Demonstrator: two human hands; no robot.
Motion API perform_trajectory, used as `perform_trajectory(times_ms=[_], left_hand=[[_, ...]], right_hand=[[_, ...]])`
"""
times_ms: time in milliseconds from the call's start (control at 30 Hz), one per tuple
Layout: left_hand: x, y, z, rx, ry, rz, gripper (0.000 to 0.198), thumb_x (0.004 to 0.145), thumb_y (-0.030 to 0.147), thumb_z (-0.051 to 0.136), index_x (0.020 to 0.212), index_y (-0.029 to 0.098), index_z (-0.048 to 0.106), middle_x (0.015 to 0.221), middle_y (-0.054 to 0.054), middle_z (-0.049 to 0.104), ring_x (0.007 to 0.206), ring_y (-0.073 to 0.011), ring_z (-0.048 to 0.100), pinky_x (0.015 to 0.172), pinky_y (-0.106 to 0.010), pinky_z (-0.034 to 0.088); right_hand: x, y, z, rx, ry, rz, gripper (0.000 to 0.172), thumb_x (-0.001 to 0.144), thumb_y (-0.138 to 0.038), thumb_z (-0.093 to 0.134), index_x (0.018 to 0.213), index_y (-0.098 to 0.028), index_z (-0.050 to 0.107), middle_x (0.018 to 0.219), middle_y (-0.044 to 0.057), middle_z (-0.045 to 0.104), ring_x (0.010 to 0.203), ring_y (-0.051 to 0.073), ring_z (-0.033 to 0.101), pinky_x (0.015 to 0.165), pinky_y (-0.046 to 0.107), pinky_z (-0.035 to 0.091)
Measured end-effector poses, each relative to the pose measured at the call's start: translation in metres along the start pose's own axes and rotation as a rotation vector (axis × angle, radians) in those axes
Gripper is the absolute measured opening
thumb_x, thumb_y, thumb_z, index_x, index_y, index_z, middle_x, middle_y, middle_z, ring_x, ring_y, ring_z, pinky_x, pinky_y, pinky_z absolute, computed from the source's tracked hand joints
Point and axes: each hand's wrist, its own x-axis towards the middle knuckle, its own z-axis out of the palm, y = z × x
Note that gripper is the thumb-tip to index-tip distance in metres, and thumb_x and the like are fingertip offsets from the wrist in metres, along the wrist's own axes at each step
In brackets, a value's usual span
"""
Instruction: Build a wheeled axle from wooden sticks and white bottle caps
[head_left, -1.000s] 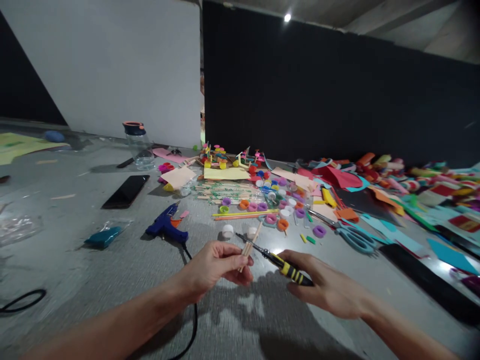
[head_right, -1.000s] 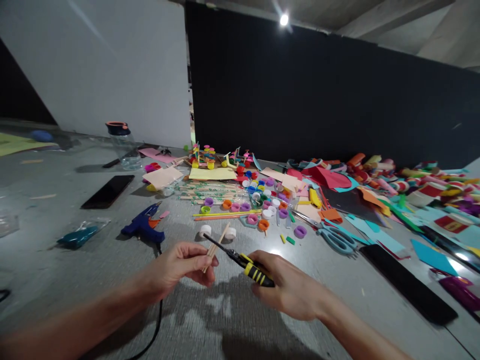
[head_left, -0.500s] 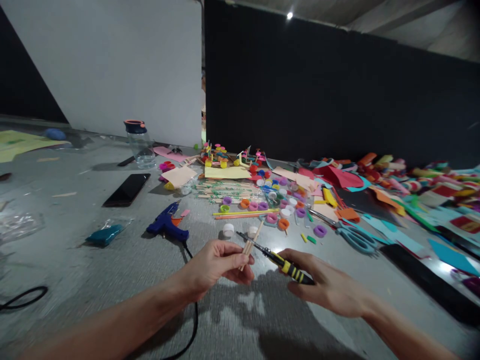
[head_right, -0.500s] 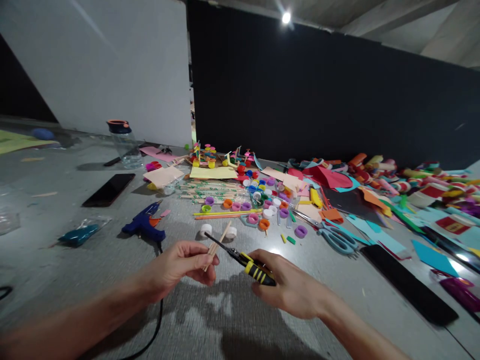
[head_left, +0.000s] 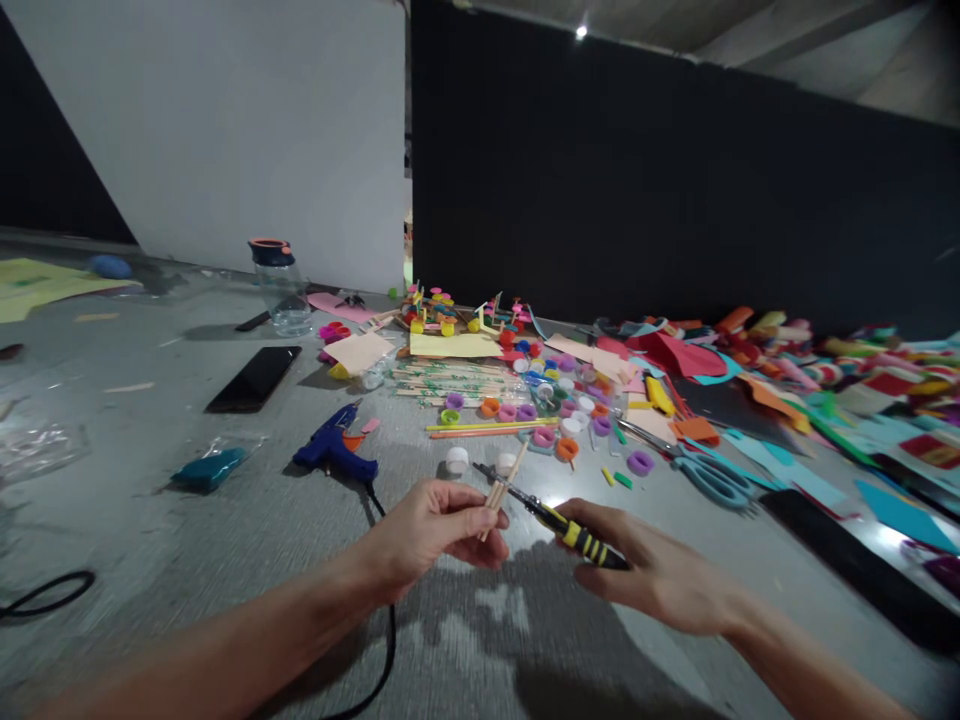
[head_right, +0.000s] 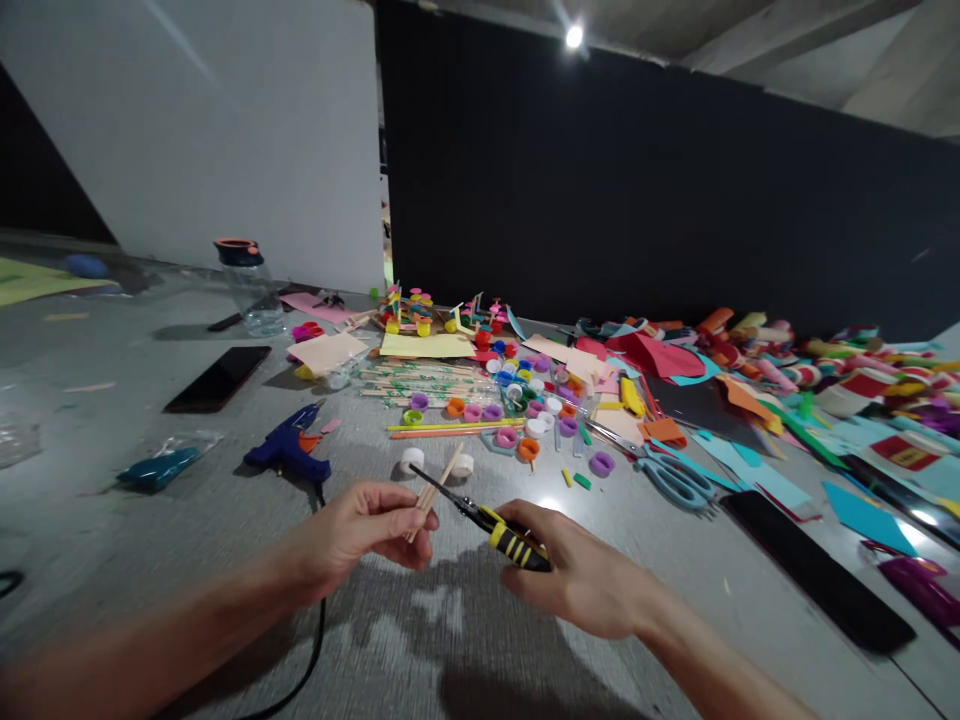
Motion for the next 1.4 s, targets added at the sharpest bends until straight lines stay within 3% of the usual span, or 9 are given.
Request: perform_trajectory(times_ms=[900, 1133, 1400], left_hand=[[0.002, -0.001, -0.001, -0.005, -0.007, 0.003, 0.041, 0.07, 0.051, 0.084, 0.084, 0.013, 0.076, 0.07, -0.004, 0.075, 0.064, -0.014, 0.069, 0.069, -0.026, 0.056], [0.002, 0.001, 0.0, -0.01, -0.008, -0.001, 0.044, 0.068, 0.053, 0.085, 0.083, 0.013, 0.075, 0.068, -0.004, 0.074, 0.063, -0.0141, 0.068, 0.067, -0.027, 0.055], [0.001, -0.002, 0.003, -0.02, -0.01, -0.013, 0.046, 0.067, 0.054, 0.086, 0.082, 0.012, 0.076, 0.066, -0.004, 0.073, 0.061, -0.014, 0.067, 0.067, -0.027, 0.056]], right_hand=[[0.001, -0.003, 0.001, -0.025, 0.021, 0.013, 0.046, 0.085, -0.032, 0.058, 0.129, -0.017, 0.06, 0.119, 0.012, 0.067, 0.104, 0.031, 0.062, 0.08, 0.039, 0.05], [0.0, -0.004, 0.011, -0.109, 0.071, -0.016, 0.036, 0.087, -0.021, 0.051, 0.121, -0.018, 0.06, 0.112, 0.01, 0.067, 0.101, 0.028, 0.061, 0.085, 0.041, 0.047], [-0.001, 0.002, 0.016, -0.157, 0.092, -0.037, 0.04, 0.079, -0.013, 0.052, 0.118, -0.017, 0.059, 0.108, 0.01, 0.066, 0.102, 0.029, 0.059, 0.087, 0.041, 0.045]])
